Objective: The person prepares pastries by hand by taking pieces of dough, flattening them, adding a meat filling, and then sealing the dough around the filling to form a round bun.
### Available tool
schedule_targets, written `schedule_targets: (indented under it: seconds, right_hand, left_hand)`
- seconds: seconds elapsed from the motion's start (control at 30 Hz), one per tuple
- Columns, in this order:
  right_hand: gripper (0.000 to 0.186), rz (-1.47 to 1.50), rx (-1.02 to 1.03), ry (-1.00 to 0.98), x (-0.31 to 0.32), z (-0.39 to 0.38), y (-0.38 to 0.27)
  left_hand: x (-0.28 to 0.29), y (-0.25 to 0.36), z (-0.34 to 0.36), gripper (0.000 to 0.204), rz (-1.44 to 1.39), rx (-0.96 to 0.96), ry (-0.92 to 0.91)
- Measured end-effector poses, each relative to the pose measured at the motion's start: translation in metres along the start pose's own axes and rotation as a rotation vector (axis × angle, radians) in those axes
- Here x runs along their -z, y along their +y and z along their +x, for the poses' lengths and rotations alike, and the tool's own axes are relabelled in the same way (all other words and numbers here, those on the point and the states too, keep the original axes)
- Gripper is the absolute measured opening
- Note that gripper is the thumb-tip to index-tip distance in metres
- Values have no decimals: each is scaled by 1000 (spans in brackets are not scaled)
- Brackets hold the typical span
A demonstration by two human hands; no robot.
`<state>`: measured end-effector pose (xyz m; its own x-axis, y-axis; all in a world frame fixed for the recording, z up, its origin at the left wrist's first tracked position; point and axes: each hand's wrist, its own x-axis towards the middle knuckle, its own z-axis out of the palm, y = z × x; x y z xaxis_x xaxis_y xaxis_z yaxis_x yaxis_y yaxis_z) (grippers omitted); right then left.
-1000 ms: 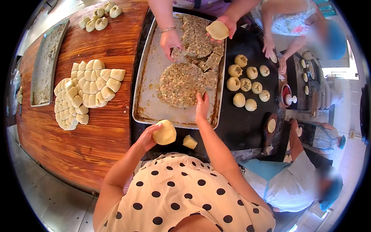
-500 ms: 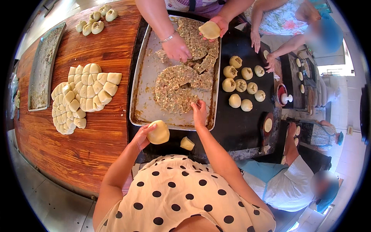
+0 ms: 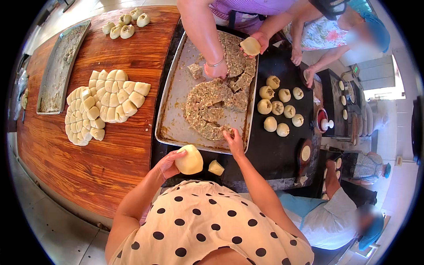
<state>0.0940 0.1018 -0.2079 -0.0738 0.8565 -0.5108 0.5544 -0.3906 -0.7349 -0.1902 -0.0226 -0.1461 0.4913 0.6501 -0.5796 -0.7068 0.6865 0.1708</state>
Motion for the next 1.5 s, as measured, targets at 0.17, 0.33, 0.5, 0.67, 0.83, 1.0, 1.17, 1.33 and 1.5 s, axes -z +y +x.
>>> schedule_targets:
  seconds: [0.17,0.33,0.5,0.67,0.83,1.0,1.17,1.33,1.5]
  right_hand:
    - [84,-255,389,-84,26,-8,5]
    - [83,-537,379,-151,16,2,-16]
    - [65,-595,489,-43,12,4,-7]
    - [64,-554,376,125,25,-22,-1]
    - [62,-513,358,15,55,-49,-25]
    - [58,-686,669,-162,56,-99,-95]
    - [57,-948,874,-88,23,-117,-110]
    - [57,-901,930,-47,15,-132,-117]
    - [59,-365,793,-11,17,-147,-127]
  left_hand:
    - [-15,-8,-3,51,-16,9,-84]
    - [-28,-12,-10,50,-49,13,-110]
    - [-30,-21,-23,48,12,-15,-92]
    - [-34,-32,-23,49,-15,-91,-37]
    - [-30,-39,6,46,-10,-200,12]
    - [-43,-46,39,41,55,-284,99]
    - [-56,-52,47,40,-64,-240,-125]
    - [-63,-53,35,38,101,-341,-172]
    - [-79,-50,17,35,97,-378,-89]
